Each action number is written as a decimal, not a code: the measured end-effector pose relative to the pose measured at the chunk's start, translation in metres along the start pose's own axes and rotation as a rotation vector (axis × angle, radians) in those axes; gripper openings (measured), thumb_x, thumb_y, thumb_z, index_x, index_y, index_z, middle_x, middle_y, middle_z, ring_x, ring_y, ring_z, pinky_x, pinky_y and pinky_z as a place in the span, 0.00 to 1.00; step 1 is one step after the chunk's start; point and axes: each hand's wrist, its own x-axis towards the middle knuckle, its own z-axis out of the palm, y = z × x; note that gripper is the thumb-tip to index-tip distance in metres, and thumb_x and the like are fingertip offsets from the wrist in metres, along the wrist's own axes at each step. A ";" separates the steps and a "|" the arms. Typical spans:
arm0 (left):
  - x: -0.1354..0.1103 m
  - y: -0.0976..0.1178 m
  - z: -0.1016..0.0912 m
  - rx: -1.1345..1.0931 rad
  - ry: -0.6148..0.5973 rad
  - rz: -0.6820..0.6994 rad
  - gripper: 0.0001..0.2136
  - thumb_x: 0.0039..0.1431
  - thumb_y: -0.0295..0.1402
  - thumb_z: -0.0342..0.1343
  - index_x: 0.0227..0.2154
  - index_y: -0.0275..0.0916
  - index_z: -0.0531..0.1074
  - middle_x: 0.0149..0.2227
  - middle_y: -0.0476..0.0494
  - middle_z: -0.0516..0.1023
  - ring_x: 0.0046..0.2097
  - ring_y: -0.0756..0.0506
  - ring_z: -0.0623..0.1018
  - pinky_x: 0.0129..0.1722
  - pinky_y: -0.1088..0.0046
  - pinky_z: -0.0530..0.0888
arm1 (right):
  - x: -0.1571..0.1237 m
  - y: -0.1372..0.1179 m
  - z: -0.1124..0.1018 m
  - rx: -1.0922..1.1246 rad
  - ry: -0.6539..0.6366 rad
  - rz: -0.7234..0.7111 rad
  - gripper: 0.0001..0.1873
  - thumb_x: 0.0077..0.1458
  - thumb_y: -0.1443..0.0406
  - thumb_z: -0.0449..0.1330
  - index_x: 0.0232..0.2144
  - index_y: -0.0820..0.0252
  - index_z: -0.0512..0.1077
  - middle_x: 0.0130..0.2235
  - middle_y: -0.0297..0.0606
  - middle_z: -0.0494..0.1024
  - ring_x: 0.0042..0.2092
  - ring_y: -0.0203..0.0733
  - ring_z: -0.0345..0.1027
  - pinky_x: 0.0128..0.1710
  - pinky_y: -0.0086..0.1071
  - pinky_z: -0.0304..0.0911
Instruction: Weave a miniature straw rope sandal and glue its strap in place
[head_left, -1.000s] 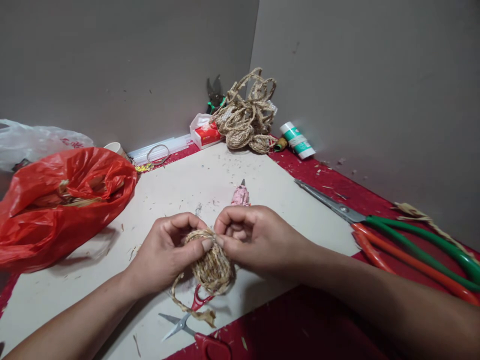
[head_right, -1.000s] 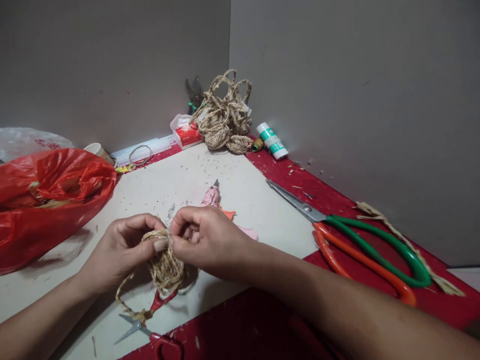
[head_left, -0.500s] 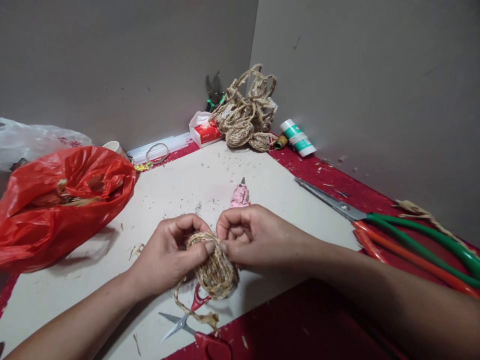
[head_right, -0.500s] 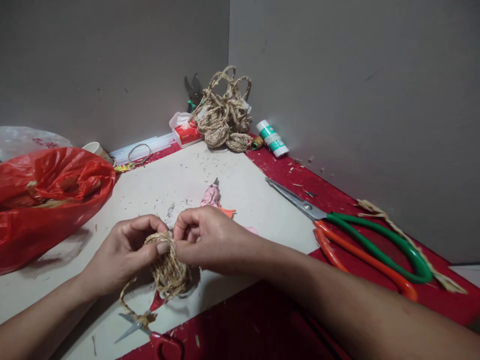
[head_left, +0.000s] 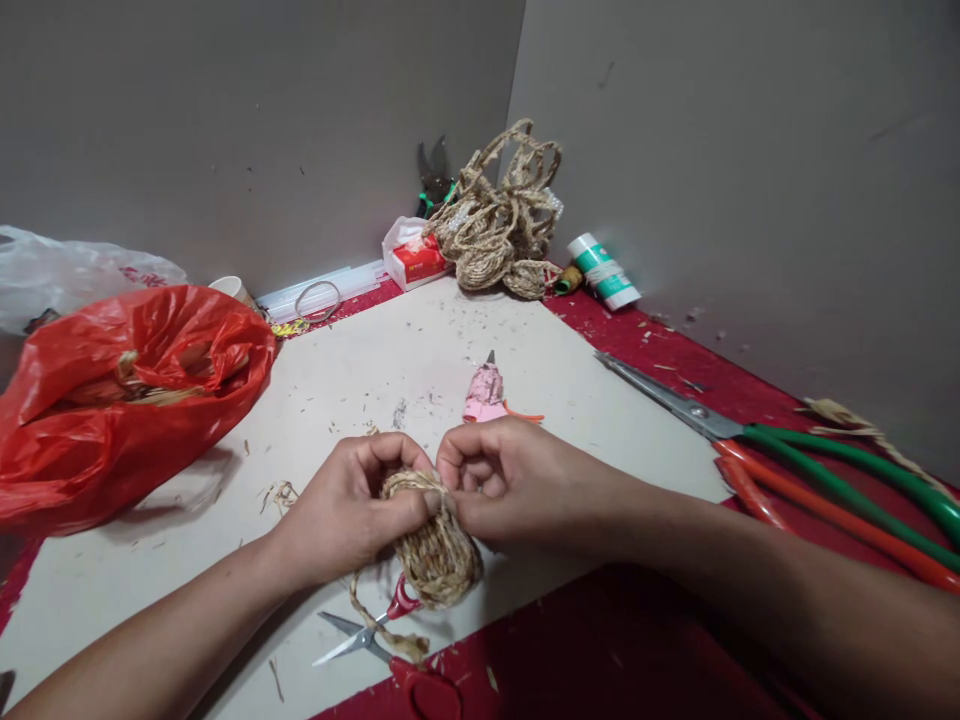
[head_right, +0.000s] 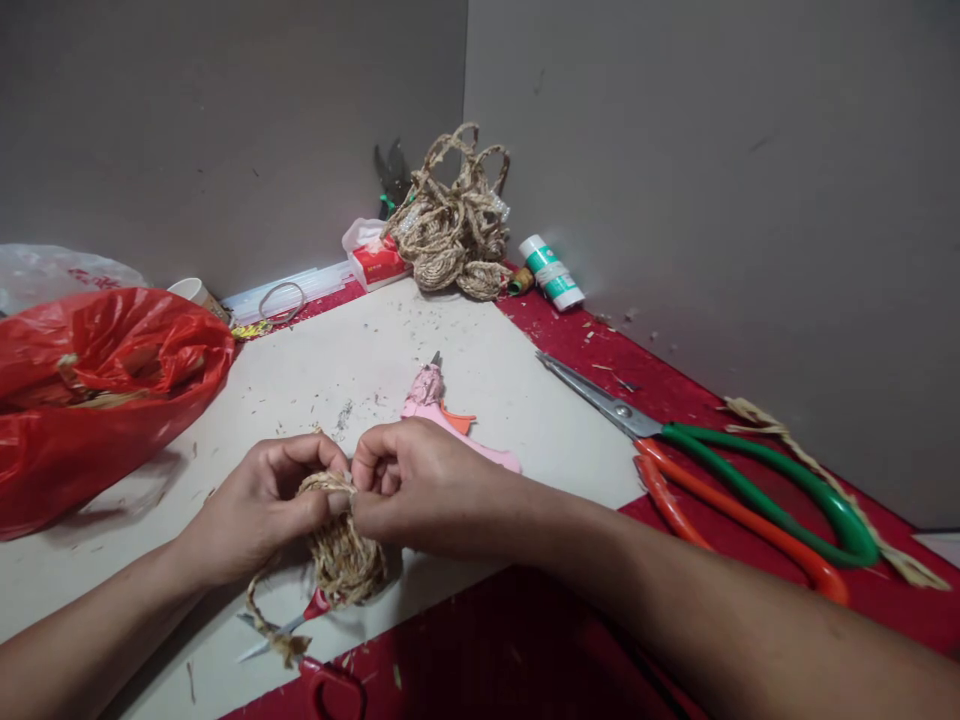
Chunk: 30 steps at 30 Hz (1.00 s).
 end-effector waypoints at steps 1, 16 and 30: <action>0.000 0.000 0.001 0.005 0.003 -0.010 0.05 0.48 0.28 0.59 0.29 0.35 0.70 0.23 0.54 0.67 0.23 0.56 0.62 0.23 0.80 0.59 | 0.001 -0.001 0.000 0.016 -0.013 0.028 0.08 0.39 0.74 0.58 0.24 0.60 0.64 0.18 0.22 0.62 0.19 0.24 0.51 0.16 0.19 0.45; -0.003 0.002 0.004 0.055 0.097 0.028 0.04 0.48 0.27 0.56 0.28 0.36 0.68 0.22 0.54 0.66 0.24 0.54 0.63 0.24 0.79 0.63 | 0.003 0.002 0.001 0.067 -0.011 0.019 0.10 0.38 0.74 0.59 0.26 0.60 0.65 0.18 0.22 0.63 0.19 0.25 0.53 0.18 0.19 0.48; -0.002 -0.003 0.007 0.063 0.031 -0.023 0.05 0.45 0.27 0.55 0.28 0.36 0.68 0.24 0.53 0.69 0.23 0.55 0.60 0.22 0.78 0.57 | 0.005 0.008 0.004 0.033 -0.027 0.030 0.06 0.37 0.72 0.56 0.22 0.59 0.64 0.19 0.23 0.62 0.21 0.27 0.53 0.20 0.22 0.45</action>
